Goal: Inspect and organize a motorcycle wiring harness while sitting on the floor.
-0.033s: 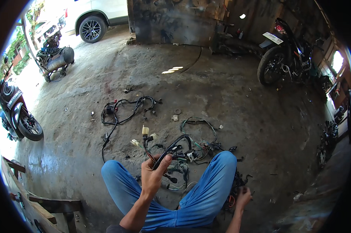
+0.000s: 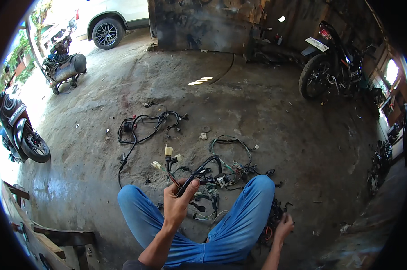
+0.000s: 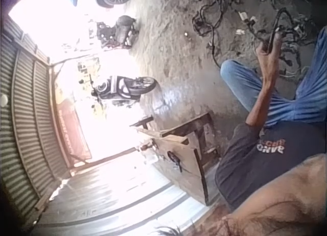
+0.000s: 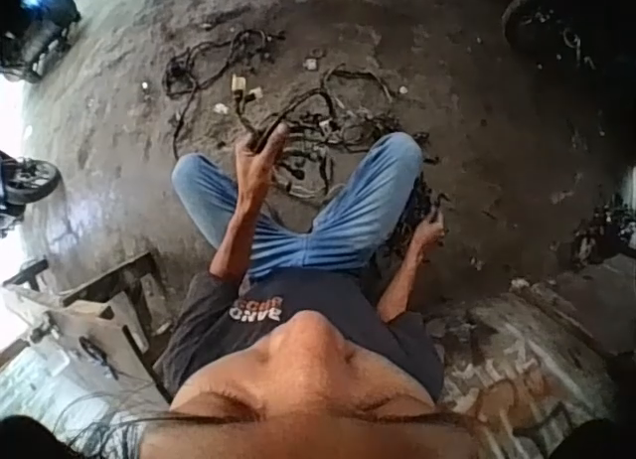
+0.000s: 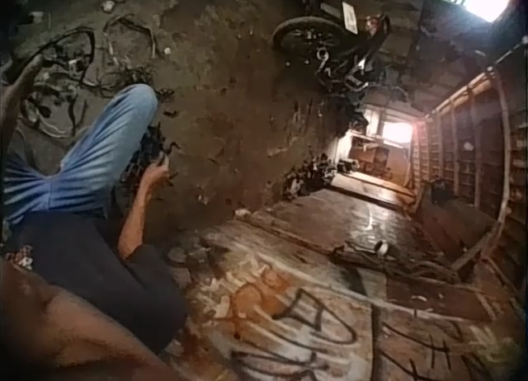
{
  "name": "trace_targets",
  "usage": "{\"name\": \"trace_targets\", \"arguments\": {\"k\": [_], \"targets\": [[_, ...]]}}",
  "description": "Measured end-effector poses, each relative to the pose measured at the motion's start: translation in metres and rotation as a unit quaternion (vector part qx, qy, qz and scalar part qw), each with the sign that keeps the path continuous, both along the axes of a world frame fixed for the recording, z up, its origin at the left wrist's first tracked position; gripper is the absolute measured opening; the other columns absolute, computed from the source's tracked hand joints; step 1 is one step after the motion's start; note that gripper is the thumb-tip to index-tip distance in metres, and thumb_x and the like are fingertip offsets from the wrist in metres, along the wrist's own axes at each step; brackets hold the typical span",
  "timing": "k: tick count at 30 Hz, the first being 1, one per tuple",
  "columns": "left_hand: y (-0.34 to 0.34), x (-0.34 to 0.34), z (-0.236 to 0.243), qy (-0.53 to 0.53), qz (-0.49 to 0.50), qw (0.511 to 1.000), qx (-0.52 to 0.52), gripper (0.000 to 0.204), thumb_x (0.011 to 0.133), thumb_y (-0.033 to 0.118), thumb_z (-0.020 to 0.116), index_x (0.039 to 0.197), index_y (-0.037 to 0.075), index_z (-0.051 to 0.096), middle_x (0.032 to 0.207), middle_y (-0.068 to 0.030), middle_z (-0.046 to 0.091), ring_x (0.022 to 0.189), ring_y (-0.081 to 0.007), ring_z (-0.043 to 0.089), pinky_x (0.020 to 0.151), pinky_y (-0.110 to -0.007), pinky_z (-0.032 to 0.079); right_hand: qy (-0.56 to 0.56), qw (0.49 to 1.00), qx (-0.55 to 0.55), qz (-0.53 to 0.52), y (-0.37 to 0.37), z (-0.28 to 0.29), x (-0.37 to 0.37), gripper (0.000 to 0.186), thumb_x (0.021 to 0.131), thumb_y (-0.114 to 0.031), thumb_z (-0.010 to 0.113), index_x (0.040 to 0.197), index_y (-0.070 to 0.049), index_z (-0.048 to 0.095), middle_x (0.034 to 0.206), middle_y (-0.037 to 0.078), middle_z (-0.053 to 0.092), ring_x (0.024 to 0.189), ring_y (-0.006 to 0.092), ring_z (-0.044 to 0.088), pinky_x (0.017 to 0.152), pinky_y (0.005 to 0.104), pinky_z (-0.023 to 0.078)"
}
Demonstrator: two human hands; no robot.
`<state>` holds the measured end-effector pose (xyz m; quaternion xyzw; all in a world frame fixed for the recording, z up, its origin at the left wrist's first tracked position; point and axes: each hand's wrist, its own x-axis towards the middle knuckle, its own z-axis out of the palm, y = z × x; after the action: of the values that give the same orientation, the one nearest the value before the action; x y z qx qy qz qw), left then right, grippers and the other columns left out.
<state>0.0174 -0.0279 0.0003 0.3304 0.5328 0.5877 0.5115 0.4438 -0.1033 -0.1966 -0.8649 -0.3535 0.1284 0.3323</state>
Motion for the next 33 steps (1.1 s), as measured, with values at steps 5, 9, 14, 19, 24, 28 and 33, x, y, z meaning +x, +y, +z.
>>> {"name": "trace_targets", "arguments": {"k": [5,9,14,19,24,28,33], "targets": [[-0.003,0.007,0.003,0.053,0.001,0.999,0.014,0.032,0.094,0.03,0.076,0.098,-0.002,0.074,0.072,0.0051,0.06,0.064,-0.0024,0.048,0.056,-0.021,0.034,-0.01,0.964,0.239,0.12,0.065,0.156,-0.097,0.02,0.101,-0.011,0.058,0.11,0.001,0.071,0.108,0.015,0.069,0.094,0.0316,0.068,0.084,0.0403,0.055],[-0.008,0.009,0.004,0.074,-0.001,0.997,0.016,0.033,0.094,0.03,0.077,0.099,-0.002,0.075,0.074,0.0042,0.063,0.066,-0.0026,0.051,0.059,-0.02,0.037,0.036,0.889,0.268,0.37,0.085,0.242,-0.17,0.029,0.1,-0.027,0.064,0.109,-0.002,0.073,0.108,0.014,0.068,0.106,0.0282,0.065,0.091,0.0392,0.051],[-0.018,0.008,-0.005,0.09,-0.023,0.995,0.033,0.032,0.093,0.028,0.078,0.103,-0.002,0.075,0.078,0.0026,0.067,0.071,-0.0032,0.056,0.062,-0.02,0.041,-0.037,0.815,0.195,0.544,0.112,0.238,-0.224,0.04,0.096,-0.041,0.068,0.108,-0.004,0.074,0.102,0.012,0.067,0.1,0.0273,0.065,0.087,0.0375,0.051],[-0.025,0.005,-0.003,0.099,-0.065,0.993,0.028,0.028,0.092,0.024,0.079,0.105,-0.001,0.076,0.081,0.0009,0.071,0.074,-0.0037,0.059,0.065,-0.02,0.045,0.222,0.806,-0.004,0.548,0.115,0.227,-0.238,0.032,0.092,-0.033,0.075,0.1,-0.002,0.075,0.102,0.009,0.068,0.097,0.0223,0.066,0.085,0.035,0.051],[-0.023,0.011,0.002,0.091,-0.043,0.995,0.011,0.026,0.09,0.022,0.08,0.099,-0.001,0.074,0.08,0.0037,0.066,0.072,-0.0032,0.056,0.063,-0.02,0.042,0.222,0.828,0.08,0.508,0.109,0.216,-0.252,0.021,0.087,-0.022,0.08,0.095,-0.003,0.076,0.101,0.009,0.067,0.094,0.0207,0.066,0.085,0.0353,0.05],[-0.018,0.015,0.0,0.097,-0.026,0.995,0.015,0.024,0.09,0.022,0.081,0.095,0.0,0.072,0.078,0.0042,0.065,0.07,-0.0028,0.053,0.061,-0.02,0.041,0.085,0.866,0.222,0.439,0.102,0.209,-0.262,0.021,0.082,-0.024,0.083,0.091,-0.006,0.078,0.103,0.006,0.064,0.1,0.0251,0.059,0.087,0.0381,0.048],[-0.02,0.02,-0.012,0.15,0.048,0.987,0.03,0.019,0.092,0.016,0.078,0.091,-0.002,0.071,0.075,0.0031,0.066,0.07,-0.0018,0.053,0.06,-0.021,0.042,-0.067,0.831,0.378,0.402,0.077,0.197,-0.272,0.021,0.077,-0.023,0.086,0.095,-0.015,0.08,0.101,0.004,0.058,0.101,0.0239,0.052,0.088,0.0397,0.042]]}}
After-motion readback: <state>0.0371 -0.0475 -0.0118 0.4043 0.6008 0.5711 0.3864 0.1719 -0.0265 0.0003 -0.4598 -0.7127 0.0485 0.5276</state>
